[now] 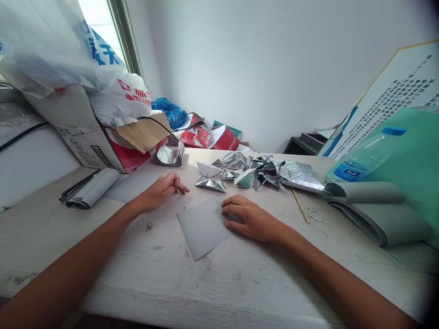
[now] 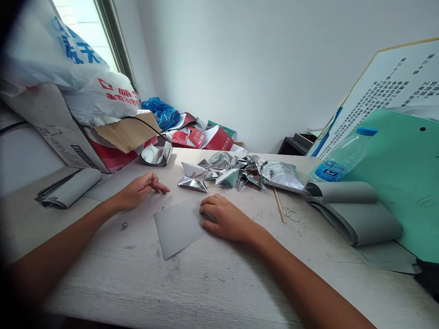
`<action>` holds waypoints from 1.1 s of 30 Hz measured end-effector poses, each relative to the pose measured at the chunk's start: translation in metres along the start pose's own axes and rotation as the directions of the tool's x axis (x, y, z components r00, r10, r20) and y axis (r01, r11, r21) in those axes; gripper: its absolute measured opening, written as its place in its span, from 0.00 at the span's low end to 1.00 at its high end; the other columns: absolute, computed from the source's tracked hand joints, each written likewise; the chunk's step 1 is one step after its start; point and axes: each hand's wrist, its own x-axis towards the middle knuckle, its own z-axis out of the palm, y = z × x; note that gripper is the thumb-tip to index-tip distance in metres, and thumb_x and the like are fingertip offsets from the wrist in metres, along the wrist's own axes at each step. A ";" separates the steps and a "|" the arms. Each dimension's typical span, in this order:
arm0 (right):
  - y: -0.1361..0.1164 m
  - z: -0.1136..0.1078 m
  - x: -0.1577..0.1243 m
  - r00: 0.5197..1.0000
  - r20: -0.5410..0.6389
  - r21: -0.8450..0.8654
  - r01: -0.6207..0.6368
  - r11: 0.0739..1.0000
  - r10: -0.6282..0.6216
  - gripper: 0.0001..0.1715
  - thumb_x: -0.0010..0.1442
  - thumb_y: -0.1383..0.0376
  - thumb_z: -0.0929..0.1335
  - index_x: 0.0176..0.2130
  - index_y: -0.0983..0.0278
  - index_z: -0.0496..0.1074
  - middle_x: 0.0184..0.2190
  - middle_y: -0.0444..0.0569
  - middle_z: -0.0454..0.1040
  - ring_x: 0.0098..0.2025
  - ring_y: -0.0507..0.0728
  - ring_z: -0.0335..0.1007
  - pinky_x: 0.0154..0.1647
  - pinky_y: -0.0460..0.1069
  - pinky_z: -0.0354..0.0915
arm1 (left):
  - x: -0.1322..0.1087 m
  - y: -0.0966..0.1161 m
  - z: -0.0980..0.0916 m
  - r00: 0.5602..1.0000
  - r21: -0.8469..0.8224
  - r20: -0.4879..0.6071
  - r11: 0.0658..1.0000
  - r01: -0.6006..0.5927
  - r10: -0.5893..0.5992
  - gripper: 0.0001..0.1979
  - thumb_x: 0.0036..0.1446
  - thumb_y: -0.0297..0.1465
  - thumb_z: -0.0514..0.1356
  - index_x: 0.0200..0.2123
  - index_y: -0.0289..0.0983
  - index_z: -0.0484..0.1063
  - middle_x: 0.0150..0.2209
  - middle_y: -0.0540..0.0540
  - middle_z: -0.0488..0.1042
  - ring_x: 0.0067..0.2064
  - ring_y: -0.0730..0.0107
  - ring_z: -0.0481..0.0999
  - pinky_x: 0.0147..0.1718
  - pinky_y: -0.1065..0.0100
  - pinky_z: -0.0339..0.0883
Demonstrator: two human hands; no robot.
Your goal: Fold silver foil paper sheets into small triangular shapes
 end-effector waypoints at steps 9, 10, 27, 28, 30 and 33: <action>-0.012 0.000 0.001 1.000 0.005 -0.041 -0.010 0.999 0.010 0.12 0.62 0.63 0.70 0.46 0.64 0.74 0.52 0.53 0.71 0.53 0.60 0.66 0.55 0.57 0.64 | -0.009 0.002 0.004 0.987 0.382 0.043 0.910 -0.161 0.157 0.22 0.56 0.43 0.49 0.40 0.35 0.75 0.42 0.51 0.77 0.38 0.96 0.68 0.35 0.88 0.56; -0.013 0.000 0.001 1.000 0.002 -0.048 -0.012 0.999 0.012 0.12 0.62 0.63 0.70 0.46 0.64 0.74 0.52 0.53 0.71 0.53 0.60 0.66 0.55 0.56 0.64 | -0.010 0.003 0.006 0.983 0.408 0.067 0.895 -0.181 0.168 0.21 0.57 0.42 0.49 0.41 0.36 0.75 0.43 0.52 0.77 0.38 0.96 0.68 0.36 0.88 0.56; -0.014 0.007 0.006 0.993 -0.099 -0.035 -0.071 0.997 0.067 0.08 0.60 0.64 0.73 0.38 0.66 0.73 0.36 0.50 0.72 0.41 0.58 0.66 0.43 0.53 0.63 | -0.021 0.013 0.027 0.939 0.457 0.250 0.826 -0.330 0.236 0.20 0.60 0.41 0.47 0.42 0.40 0.76 0.43 0.53 0.75 0.45 0.95 0.66 0.46 0.84 0.55; -0.013 0.007 0.006 0.993 -0.111 -0.035 -0.054 0.998 0.050 0.07 0.60 0.64 0.72 0.37 0.66 0.73 0.36 0.50 0.72 0.41 0.57 0.66 0.42 0.52 0.63 | -0.021 0.013 0.028 0.938 0.452 0.254 0.828 -0.332 0.237 0.20 0.60 0.41 0.47 0.42 0.40 0.76 0.43 0.52 0.75 0.45 0.95 0.66 0.46 0.84 0.55; -0.010 0.005 0.004 0.993 -0.118 -0.035 -0.017 0.999 0.013 0.07 0.62 0.63 0.71 0.39 0.65 0.73 0.37 0.51 0.72 0.42 0.58 0.66 0.43 0.53 0.63 | -0.020 0.013 0.029 0.935 0.443 0.260 0.830 -0.338 0.242 0.20 0.60 0.41 0.47 0.41 0.39 0.76 0.42 0.52 0.75 0.44 0.95 0.66 0.45 0.84 0.55; -0.009 0.002 0.003 0.997 -0.072 -0.033 0.012 0.999 -0.014 0.14 0.62 0.59 0.71 0.45 0.64 0.74 0.45 0.53 0.72 0.48 0.59 0.65 0.50 0.55 0.64 | -0.022 0.015 0.029 0.941 0.444 0.259 0.838 -0.316 0.218 0.20 0.60 0.42 0.47 0.42 0.41 0.75 0.44 0.53 0.75 0.45 0.96 0.67 0.46 0.85 0.56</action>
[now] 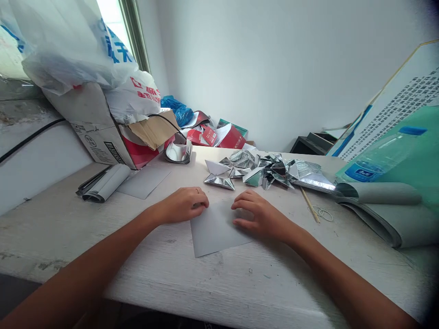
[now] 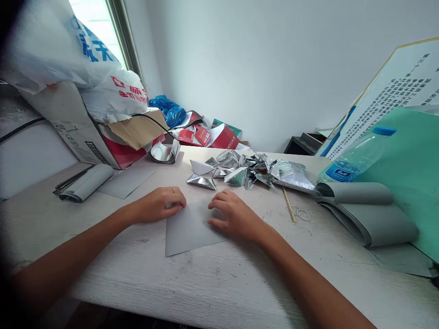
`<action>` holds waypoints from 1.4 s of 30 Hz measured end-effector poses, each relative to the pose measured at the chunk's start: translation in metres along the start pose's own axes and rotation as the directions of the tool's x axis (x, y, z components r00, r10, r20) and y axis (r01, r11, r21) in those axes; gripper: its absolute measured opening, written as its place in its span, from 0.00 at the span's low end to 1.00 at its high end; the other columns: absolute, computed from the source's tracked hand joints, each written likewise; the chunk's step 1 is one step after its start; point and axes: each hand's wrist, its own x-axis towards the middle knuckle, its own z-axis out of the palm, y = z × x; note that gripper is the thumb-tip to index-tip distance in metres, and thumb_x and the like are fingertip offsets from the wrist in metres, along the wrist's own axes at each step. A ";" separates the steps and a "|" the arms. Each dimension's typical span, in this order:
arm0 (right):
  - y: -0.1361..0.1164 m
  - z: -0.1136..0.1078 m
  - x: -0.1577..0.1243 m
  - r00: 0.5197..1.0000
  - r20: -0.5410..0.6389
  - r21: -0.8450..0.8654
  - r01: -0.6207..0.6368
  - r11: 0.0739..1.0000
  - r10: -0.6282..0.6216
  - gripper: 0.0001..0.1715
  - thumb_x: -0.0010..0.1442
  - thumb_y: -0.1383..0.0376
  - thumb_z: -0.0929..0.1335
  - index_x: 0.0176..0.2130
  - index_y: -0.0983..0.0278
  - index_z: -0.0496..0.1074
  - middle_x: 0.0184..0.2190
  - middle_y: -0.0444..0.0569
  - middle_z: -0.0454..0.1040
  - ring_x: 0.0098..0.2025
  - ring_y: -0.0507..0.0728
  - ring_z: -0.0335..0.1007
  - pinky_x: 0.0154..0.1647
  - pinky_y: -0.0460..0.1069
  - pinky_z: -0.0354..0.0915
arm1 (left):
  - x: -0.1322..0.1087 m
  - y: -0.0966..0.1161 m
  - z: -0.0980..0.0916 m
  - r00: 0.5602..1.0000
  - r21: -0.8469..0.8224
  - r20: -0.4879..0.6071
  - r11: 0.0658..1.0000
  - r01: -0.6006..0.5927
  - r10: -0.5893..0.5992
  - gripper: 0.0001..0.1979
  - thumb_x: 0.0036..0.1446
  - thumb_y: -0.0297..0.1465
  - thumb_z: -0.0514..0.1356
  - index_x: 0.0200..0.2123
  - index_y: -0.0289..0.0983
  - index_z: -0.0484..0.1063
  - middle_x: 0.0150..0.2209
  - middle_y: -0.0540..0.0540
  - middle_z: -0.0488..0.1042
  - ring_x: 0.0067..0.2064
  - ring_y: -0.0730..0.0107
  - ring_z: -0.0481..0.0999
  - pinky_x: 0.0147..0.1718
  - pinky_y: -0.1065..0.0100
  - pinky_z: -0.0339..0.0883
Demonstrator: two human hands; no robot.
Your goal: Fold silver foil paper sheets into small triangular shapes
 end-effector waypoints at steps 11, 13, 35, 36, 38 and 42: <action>-0.007 0.000 0.003 0.993 0.105 -0.097 -0.048 0.994 0.059 0.21 0.64 0.53 0.70 0.48 0.66 0.74 0.51 0.54 0.71 0.52 0.61 0.66 0.54 0.56 0.62 | -0.001 0.003 -0.004 0.995 0.054 0.070 0.996 0.066 -0.070 0.20 0.60 0.46 0.47 0.51 0.58 0.69 0.55 0.62 0.70 0.59 0.95 0.66 0.64 0.83 0.58; -0.007 -0.001 0.005 0.991 0.095 -0.138 -0.085 0.987 0.099 0.18 0.64 0.55 0.70 0.45 0.68 0.74 0.47 0.54 0.72 0.49 0.61 0.67 0.52 0.56 0.63 | 0.002 0.000 -0.004 0.993 0.070 0.107 0.996 0.048 -0.055 0.22 0.58 0.49 0.47 0.54 0.59 0.67 0.59 0.63 0.66 0.63 0.93 0.64 0.68 0.81 0.58; 0.016 -0.010 -0.002 0.944 0.118 -0.022 -0.307 0.951 0.308 0.31 0.58 0.48 0.72 0.51 0.67 0.73 0.60 0.60 0.63 0.60 0.65 0.60 0.61 0.58 0.61 | 0.038 0.005 -0.009 0.990 0.154 -0.003 0.978 0.138 -0.139 0.26 0.57 0.49 0.48 0.56 0.50 0.67 0.53 0.52 0.70 0.51 0.88 0.64 0.57 0.80 0.61; 0.017 -0.008 -0.003 0.948 0.111 -0.019 -0.298 0.954 0.298 0.32 0.58 0.48 0.71 0.52 0.67 0.72 0.60 0.60 0.63 0.61 0.65 0.60 0.62 0.59 0.60 | 0.043 0.008 -0.010 0.989 0.159 0.004 0.976 0.147 -0.149 0.26 0.55 0.48 0.51 0.56 0.51 0.67 0.53 0.53 0.70 0.51 0.88 0.65 0.56 0.81 0.61; 0.022 -0.003 -0.004 0.947 0.089 -0.017 -0.308 0.951 0.309 0.35 0.59 0.47 0.70 0.57 0.67 0.70 0.61 0.59 0.63 0.62 0.65 0.59 0.65 0.59 0.58 | 0.053 0.014 -0.010 0.985 0.160 0.023 0.973 0.166 -0.172 0.25 0.53 0.47 0.55 0.54 0.49 0.69 0.53 0.53 0.70 0.51 0.87 0.65 0.54 0.82 0.61; 0.034 -0.001 -0.010 0.919 0.088 -0.052 -0.380 0.923 0.384 0.41 0.61 0.46 0.67 0.63 0.69 0.65 0.66 0.61 0.57 0.68 0.66 0.52 0.70 0.60 0.50 | 0.064 0.020 -0.004 0.979 0.135 0.006 0.970 0.202 -0.205 0.26 0.52 0.47 0.56 0.51 0.41 0.70 0.53 0.50 0.70 0.51 0.85 0.66 0.53 0.81 0.61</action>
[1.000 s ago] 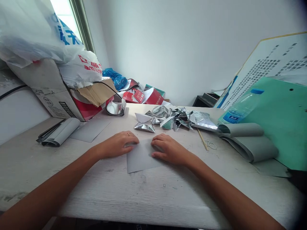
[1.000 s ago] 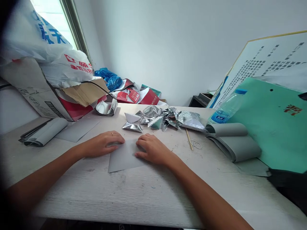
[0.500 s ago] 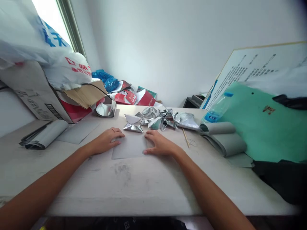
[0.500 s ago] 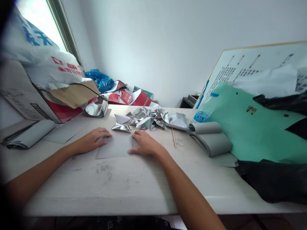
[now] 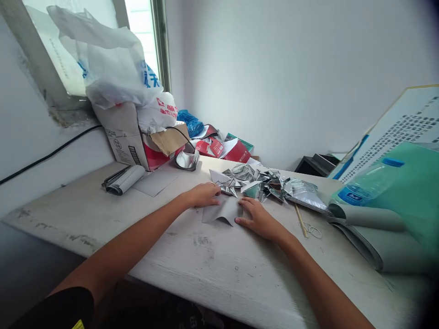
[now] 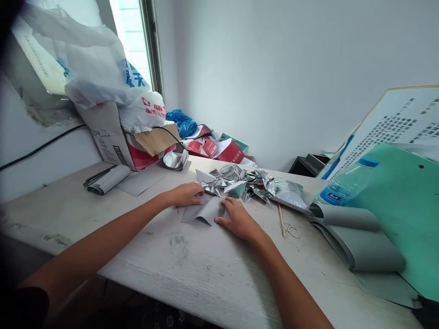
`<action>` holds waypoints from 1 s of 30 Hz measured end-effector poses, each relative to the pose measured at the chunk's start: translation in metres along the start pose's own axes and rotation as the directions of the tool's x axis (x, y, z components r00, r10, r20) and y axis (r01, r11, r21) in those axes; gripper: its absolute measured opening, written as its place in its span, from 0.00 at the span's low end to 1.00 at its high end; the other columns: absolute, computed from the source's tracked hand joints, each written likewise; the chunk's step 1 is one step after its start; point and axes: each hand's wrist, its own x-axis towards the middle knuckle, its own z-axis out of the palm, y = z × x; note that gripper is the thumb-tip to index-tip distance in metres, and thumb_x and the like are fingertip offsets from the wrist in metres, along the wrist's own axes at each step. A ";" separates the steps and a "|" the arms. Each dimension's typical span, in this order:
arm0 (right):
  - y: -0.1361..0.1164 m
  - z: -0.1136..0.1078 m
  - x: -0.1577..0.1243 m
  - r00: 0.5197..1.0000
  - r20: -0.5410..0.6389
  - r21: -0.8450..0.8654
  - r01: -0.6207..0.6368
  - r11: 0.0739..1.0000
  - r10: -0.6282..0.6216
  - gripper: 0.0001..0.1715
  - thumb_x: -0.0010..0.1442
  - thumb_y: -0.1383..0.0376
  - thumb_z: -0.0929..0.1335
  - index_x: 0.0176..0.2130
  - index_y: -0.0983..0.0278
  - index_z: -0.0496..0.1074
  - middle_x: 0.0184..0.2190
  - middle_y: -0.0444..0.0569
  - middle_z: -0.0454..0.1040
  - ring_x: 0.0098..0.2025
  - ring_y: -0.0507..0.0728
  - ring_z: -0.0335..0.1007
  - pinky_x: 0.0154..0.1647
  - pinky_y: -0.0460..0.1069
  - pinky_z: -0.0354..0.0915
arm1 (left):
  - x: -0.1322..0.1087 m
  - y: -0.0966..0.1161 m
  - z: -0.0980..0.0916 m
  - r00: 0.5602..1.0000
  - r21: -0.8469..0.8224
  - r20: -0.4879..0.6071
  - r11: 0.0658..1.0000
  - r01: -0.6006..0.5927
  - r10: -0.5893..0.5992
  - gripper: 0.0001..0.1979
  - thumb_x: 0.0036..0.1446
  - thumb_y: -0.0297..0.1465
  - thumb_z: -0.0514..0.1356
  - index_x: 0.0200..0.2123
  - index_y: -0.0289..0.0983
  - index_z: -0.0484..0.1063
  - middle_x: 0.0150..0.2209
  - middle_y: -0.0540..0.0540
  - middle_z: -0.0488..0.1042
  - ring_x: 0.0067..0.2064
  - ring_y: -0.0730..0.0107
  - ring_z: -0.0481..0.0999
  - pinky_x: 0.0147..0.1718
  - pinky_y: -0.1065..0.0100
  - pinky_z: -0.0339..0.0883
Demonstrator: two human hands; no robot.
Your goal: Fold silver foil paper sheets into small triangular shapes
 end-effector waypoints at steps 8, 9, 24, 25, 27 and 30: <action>0.024 -0.008 0.001 0.999 0.039 -0.048 -0.035 0.998 0.037 0.47 0.61 0.39 0.63 0.63 0.69 0.67 0.69 0.64 0.53 0.69 0.70 0.50 0.69 0.66 0.50 | -0.011 -0.004 0.020 0.998 0.002 -0.054 1.000 -0.009 0.009 0.24 0.57 0.48 0.48 0.52 0.45 0.68 0.58 0.50 0.65 0.60 0.79 0.62 0.64 0.71 0.60; 0.023 -0.008 0.001 0.999 0.038 -0.042 -0.031 0.999 0.033 0.47 0.60 0.38 0.63 0.63 0.68 0.67 0.69 0.63 0.53 0.70 0.70 0.50 0.69 0.65 0.50 | -0.012 -0.002 0.021 0.998 0.010 -0.057 1.000 -0.005 0.005 0.24 0.57 0.48 0.47 0.52 0.44 0.68 0.58 0.50 0.64 0.61 0.78 0.61 0.65 0.70 0.60; 0.007 -0.006 -0.001 0.995 0.027 -0.045 -0.095 0.994 0.096 0.46 0.63 0.39 0.59 0.62 0.71 0.67 0.67 0.62 0.56 0.69 0.68 0.49 0.70 0.63 0.48 | -0.021 -0.001 0.017 0.998 0.013 -0.007 0.998 -0.064 0.064 0.29 0.55 0.53 0.47 0.57 0.51 0.63 0.60 0.53 0.63 0.61 0.74 0.59 0.67 0.66 0.56; 0.007 -0.005 0.000 0.996 0.019 -0.039 -0.092 0.995 0.093 0.46 0.63 0.38 0.59 0.62 0.70 0.67 0.67 0.63 0.57 0.69 0.68 0.49 0.70 0.64 0.48 | -0.021 0.000 0.017 0.998 0.020 -0.008 0.997 -0.069 0.069 0.29 0.55 0.52 0.47 0.58 0.50 0.62 0.60 0.52 0.63 0.61 0.75 0.59 0.66 0.67 0.56; 0.008 -0.003 0.000 0.998 0.008 -0.018 -0.066 0.998 0.066 0.46 0.63 0.37 0.59 0.61 0.69 0.69 0.66 0.62 0.57 0.69 0.69 0.50 0.70 0.66 0.48 | -0.022 0.001 0.016 0.997 0.030 -0.008 0.996 -0.079 0.080 0.30 0.56 0.52 0.47 0.59 0.48 0.61 0.60 0.51 0.62 0.60 0.76 0.58 0.66 0.70 0.57; 0.004 -0.005 0.000 1.000 0.002 0.025 -0.012 1.000 0.012 0.43 0.66 0.38 0.56 0.59 0.66 0.71 0.65 0.61 0.60 0.69 0.69 0.51 0.70 0.66 0.49 | -0.023 0.002 0.015 0.998 0.027 -0.004 0.997 -0.068 0.068 0.31 0.56 0.53 0.46 0.59 0.48 0.62 0.60 0.51 0.62 0.60 0.77 0.58 0.65 0.70 0.58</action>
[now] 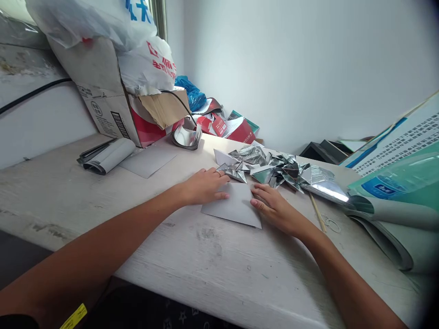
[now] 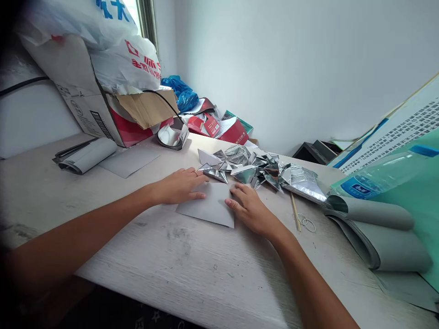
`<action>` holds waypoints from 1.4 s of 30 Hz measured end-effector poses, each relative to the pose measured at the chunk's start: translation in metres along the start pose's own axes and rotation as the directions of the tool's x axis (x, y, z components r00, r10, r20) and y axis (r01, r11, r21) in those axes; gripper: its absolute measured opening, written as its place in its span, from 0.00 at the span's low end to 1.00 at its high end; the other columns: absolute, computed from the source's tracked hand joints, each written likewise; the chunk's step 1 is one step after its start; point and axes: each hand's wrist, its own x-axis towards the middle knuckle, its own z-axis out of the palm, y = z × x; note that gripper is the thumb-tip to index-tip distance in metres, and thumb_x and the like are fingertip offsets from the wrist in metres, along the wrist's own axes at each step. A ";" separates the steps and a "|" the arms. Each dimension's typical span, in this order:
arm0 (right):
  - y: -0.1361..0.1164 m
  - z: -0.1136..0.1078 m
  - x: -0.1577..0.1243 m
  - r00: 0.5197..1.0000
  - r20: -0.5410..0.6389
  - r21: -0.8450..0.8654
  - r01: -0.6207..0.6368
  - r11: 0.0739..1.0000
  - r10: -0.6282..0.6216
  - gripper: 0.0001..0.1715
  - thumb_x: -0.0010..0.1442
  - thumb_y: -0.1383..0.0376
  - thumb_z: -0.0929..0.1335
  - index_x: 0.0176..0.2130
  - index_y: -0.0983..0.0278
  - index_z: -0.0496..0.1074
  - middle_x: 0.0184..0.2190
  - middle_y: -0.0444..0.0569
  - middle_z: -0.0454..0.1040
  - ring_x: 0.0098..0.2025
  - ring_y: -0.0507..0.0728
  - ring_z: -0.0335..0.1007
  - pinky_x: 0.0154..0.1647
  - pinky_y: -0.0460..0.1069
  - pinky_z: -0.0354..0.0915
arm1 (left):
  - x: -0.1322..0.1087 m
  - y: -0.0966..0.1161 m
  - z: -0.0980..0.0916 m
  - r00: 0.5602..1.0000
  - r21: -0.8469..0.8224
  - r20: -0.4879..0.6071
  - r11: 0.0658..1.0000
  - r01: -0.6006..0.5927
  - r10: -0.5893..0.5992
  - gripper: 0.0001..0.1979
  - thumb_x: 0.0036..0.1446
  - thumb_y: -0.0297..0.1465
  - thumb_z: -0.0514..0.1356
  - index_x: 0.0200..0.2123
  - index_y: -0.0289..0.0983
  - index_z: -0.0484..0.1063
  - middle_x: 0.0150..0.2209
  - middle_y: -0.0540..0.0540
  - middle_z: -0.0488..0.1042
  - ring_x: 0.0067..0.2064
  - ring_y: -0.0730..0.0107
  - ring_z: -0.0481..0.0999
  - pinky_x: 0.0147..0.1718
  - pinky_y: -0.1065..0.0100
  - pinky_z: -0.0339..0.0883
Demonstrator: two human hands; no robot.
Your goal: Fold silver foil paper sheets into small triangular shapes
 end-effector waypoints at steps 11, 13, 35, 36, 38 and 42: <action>-0.020 -0.006 -0.003 0.977 -0.088 0.406 -0.141 0.903 0.192 0.42 0.65 0.36 0.57 0.63 0.59 0.65 0.63 0.56 0.65 0.64 0.67 0.61 0.68 0.65 0.54 | 0.000 -0.003 0.003 1.000 -0.026 -0.005 1.000 0.002 -0.002 0.28 0.55 0.48 0.51 0.59 0.48 0.61 0.59 0.51 0.65 0.61 0.77 0.60 0.67 0.68 0.57; -0.023 -0.007 -0.002 0.970 -0.086 0.570 -0.139 0.810 0.227 0.41 0.65 0.36 0.57 0.63 0.60 0.62 0.60 0.58 0.68 0.61 0.65 0.66 0.65 0.64 0.59 | 0.000 -0.003 0.003 1.000 -0.028 -0.001 0.999 0.019 -0.019 0.27 0.55 0.47 0.51 0.57 0.50 0.62 0.59 0.52 0.65 0.62 0.74 0.60 0.67 0.64 0.57; -0.044 0.004 -0.004 0.937 -0.241 0.288 0.320 0.903 -0.255 0.20 0.67 0.58 0.67 0.57 0.59 0.72 0.60 0.52 0.68 0.64 0.61 0.62 0.65 0.60 0.59 | 0.003 0.006 0.007 0.997 -0.112 -0.070 0.993 -0.037 0.029 0.19 0.55 0.44 0.50 0.40 0.40 0.74 0.47 0.52 0.73 0.52 0.84 0.67 0.54 0.74 0.61; -0.043 0.005 -0.004 0.940 -0.228 0.272 0.313 0.910 -0.255 0.21 0.67 0.58 0.66 0.57 0.60 0.72 0.61 0.53 0.67 0.64 0.61 0.61 0.65 0.60 0.59 | 0.003 0.006 0.007 0.997 -0.146 -0.063 0.988 -0.047 0.038 0.18 0.56 0.42 0.50 0.39 0.40 0.75 0.45 0.52 0.74 0.49 0.86 0.67 0.51 0.76 0.61; -0.043 0.005 -0.005 0.954 -0.170 0.243 0.282 0.928 -0.246 0.19 0.67 0.58 0.66 0.55 0.60 0.72 0.61 0.54 0.65 0.63 0.61 0.61 0.64 0.60 0.60 | 0.003 0.006 0.004 0.998 -0.224 -0.037 0.973 -0.063 0.056 0.18 0.56 0.41 0.49 0.37 0.39 0.75 0.42 0.53 0.75 0.43 0.91 0.67 0.46 0.80 0.59; -0.042 0.005 -0.009 0.976 -0.057 0.163 0.215 0.963 -0.208 0.14 0.67 0.59 0.66 0.49 0.61 0.75 0.62 0.54 0.63 0.64 0.61 0.60 0.65 0.59 0.59 | 0.001 0.006 0.000 0.997 -0.311 -0.008 0.948 -0.072 0.074 0.17 0.55 0.39 0.51 0.39 0.37 0.76 0.41 0.53 0.76 0.40 0.95 0.67 0.41 0.83 0.58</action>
